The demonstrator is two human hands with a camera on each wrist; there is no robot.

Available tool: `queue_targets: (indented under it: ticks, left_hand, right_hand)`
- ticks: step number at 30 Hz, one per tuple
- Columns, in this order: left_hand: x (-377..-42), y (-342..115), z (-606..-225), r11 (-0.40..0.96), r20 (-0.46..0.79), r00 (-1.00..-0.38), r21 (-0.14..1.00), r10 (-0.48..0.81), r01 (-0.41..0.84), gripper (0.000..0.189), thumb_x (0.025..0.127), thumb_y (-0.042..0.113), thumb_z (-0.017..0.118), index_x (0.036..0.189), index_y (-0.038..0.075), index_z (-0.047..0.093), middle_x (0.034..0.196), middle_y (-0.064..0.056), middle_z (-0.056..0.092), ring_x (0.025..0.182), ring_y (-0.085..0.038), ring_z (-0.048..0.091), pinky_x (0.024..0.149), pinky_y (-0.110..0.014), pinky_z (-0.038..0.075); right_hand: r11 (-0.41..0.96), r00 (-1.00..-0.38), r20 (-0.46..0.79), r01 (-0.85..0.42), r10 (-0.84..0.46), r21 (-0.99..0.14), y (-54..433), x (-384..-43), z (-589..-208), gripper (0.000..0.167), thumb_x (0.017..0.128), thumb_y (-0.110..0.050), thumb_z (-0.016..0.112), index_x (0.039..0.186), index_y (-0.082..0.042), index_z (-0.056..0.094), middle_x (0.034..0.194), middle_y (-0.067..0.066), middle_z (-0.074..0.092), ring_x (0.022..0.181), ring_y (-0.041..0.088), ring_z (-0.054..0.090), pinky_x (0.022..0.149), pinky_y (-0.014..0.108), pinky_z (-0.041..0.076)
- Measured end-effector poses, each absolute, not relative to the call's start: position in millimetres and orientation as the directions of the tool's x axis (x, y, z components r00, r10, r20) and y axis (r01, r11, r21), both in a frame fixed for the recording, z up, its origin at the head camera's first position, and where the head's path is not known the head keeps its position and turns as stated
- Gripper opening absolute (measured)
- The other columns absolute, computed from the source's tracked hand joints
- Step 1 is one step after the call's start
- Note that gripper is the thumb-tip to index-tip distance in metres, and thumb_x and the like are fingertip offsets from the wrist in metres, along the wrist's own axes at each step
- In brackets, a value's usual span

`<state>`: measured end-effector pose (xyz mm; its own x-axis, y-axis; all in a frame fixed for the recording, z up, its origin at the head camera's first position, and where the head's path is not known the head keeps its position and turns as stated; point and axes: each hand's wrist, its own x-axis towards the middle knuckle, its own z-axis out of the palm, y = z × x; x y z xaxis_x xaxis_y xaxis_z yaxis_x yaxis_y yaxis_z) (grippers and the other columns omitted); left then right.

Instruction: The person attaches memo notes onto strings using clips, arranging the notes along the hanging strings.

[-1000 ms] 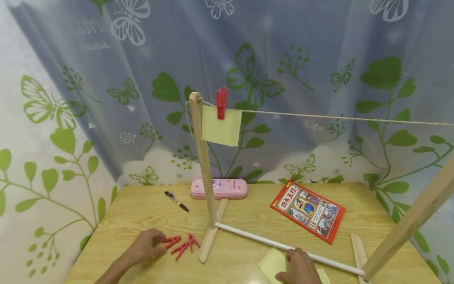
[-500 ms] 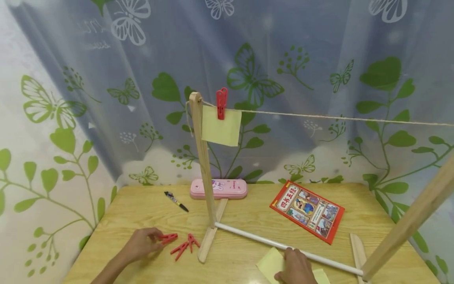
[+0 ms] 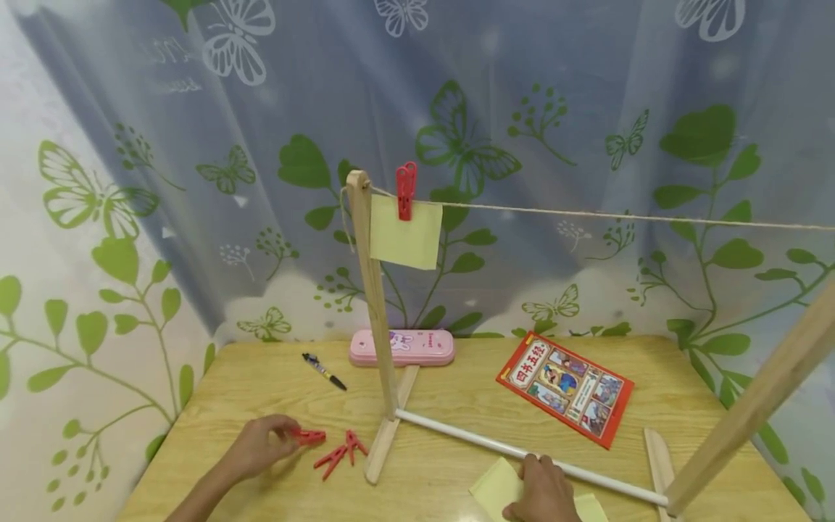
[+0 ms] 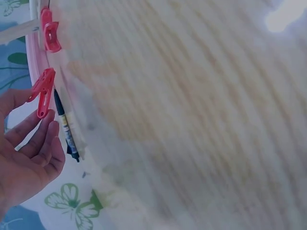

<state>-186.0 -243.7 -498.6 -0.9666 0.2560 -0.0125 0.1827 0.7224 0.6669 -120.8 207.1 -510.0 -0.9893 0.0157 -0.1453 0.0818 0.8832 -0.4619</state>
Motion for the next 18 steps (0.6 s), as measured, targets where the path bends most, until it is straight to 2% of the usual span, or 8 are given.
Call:
queue_targets:
  ticks: [5,9,14,16,18]
  left_hand:
    - [-189,-241,-492,0.726,0.033,-0.974,0.660,0.225,0.190,0.025,0.082,0.016,0.071,0.103,0.002,0.068,0.096,-0.006,0.068,0.083,-0.016,0.058,0.063,-0.024,0.046]
    - [-191,-236,-482,0.728,0.096,-0.968,0.643,0.230,0.237,0.028,0.086,0.022,0.070,0.106,0.004,0.068,0.095,-0.003,0.066,0.084,-0.016,0.059,0.064,-0.024,0.046]
    - [-190,-226,-467,0.713,0.157,-0.957,0.640,0.244,0.287,0.025,0.089,0.026,0.067,0.108,0.010,0.068,0.093,0.001,0.063,0.083,-0.013,0.057,0.059,-0.020,0.045]
    - [-188,-221,-460,0.698,0.171,-0.953,0.650,0.250,0.300,0.026,0.089,0.027,0.066,0.110,0.011,0.068,0.092,0.001,0.062,0.082,-0.011,0.056,0.058,-0.020,0.045]
    - [-187,-217,-452,0.685,0.187,-0.950,0.658,0.252,0.311,0.028,0.088,0.027,0.067,0.111,0.011,0.067,0.093,0.000,0.063,0.081,-0.009,0.055,0.058,-0.020,0.045]
  right_hand:
    - [0.885,-0.988,-0.154,0.092,0.024,-0.457,204,-119,-509,0.058,0.049,-0.024,0.093,0.086,-0.010,0.051,0.078,0.002,0.054,0.071,0.019,0.050,0.064,0.036,0.040]
    - [0.863,-0.985,-0.171,0.095,0.010,-0.496,205,-120,-510,0.057,0.053,-0.020,0.091,0.088,-0.011,0.046,0.073,0.003,0.057,0.066,0.018,0.049,0.061,0.035,0.039]
    - [0.763,-0.974,-0.212,0.079,-0.078,-0.641,214,-124,-510,0.048,0.064,-0.012,0.085,0.090,-0.008,0.045,0.086,0.012,0.065,0.076,0.021,0.054,0.067,0.037,0.046]
    - [0.701,-0.962,-0.222,0.049,-0.157,-0.711,220,-125,-508,0.041,0.070,-0.014,0.082,0.092,-0.005,0.049,0.093,0.014,0.067,0.080,0.021,0.056,0.069,0.036,0.047]
    - [0.632,-0.946,-0.229,0.036,-0.228,-0.774,225,-125,-505,0.036,0.074,-0.019,0.079,0.095,-0.002,0.055,0.091,0.010,0.068,0.078,0.017,0.057,0.068,0.031,0.046]
